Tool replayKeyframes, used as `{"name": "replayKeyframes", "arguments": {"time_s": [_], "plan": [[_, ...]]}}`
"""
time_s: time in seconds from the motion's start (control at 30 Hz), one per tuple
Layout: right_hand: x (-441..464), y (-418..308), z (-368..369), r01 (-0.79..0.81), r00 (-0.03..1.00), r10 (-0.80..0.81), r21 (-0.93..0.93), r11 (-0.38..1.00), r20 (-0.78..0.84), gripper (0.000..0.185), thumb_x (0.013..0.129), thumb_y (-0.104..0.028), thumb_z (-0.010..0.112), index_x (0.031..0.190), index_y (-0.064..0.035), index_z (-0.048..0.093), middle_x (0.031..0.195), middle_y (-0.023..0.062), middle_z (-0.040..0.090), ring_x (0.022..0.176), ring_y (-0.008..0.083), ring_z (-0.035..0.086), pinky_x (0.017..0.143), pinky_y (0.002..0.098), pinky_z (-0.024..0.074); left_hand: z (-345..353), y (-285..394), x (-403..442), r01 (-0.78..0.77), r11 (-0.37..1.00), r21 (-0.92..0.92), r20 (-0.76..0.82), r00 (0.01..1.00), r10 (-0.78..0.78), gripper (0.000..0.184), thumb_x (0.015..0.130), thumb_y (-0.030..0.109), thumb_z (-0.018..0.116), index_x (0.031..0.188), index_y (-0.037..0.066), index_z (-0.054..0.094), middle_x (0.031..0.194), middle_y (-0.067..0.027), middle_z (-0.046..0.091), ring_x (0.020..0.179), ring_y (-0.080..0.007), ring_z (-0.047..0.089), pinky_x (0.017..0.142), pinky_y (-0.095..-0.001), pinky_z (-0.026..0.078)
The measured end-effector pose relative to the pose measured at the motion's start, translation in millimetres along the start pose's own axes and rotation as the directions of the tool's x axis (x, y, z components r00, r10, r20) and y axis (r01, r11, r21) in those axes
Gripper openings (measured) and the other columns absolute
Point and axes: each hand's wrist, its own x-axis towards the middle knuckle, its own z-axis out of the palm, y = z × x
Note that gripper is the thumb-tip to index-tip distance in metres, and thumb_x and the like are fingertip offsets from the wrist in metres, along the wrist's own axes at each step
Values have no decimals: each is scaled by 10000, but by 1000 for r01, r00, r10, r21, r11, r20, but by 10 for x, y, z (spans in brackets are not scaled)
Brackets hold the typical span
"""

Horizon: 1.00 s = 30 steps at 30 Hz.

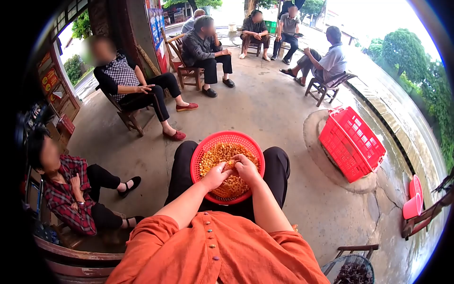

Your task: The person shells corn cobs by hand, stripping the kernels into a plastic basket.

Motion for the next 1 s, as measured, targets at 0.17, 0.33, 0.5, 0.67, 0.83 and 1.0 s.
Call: {"name": "replayKeyframes", "arguments": {"time_s": [0.17,0.33,0.5,0.67,0.83,1.0], "plan": [[31,37,4,6,999,-8,-56,998,-37,240,1002,-221,565,1151,-38,607,869,21,641,736,100,616,646,244,527,14,31,-32,-38,999,4,-1,999,38,329,976,222,614,1198,-15,564,1089,-114,669,1002,-170,625,887,-325,494],[39,72,8,34,999,-38,-116,993,-36,264,1002,-263,597,1127,-30,606,887,21,643,733,92,611,641,239,518,-3,93,-53,21,994,108,18,1000,-23,285,984,169,606,1208,-1,557,1116,-99,664,1037,-161,611,920,-320,484],[29,52,4,32,999,-35,-143,989,-21,239,985,-216,606,1129,-25,596,887,27,640,728,96,619,640,238,521,-2,133,-66,30,994,106,34,999,-34,290,982,178,615,1203,-1,557,1105,-99,662,1040,-157,610,919,-316,484],[8,21,12,2,1000,-4,-89,996,-17,224,978,-200,601,1124,-29,595,883,36,639,720,105,627,640,241,525,17,-79,-11,-33,997,75,4,999,33,298,962,231,629,1162,15,581,1034,-116,678,967,-194,642,862,-336,493],[-13,-34,30,-37,999,36,-52,998,-27,223,962,-158,589,1144,-29,592,883,41,640,714,114,630,639,246,530,30,-143,6,-84,995,49,3,996,84,305,964,233,625,1170,13,580,1039,-120,680,964,-196,643,863,-339,494],[-7,-3,20,4,1000,-4,-34,999,-14,338,875,-21,520,1207,-26,583,884,46,632,727,127,626,652,252,532,4,25,-37,-1,998,58,-22,1000,3,359,966,271,629,1198,2,572,1050,-130,679,970,-185,639,854,-327,500]]}}
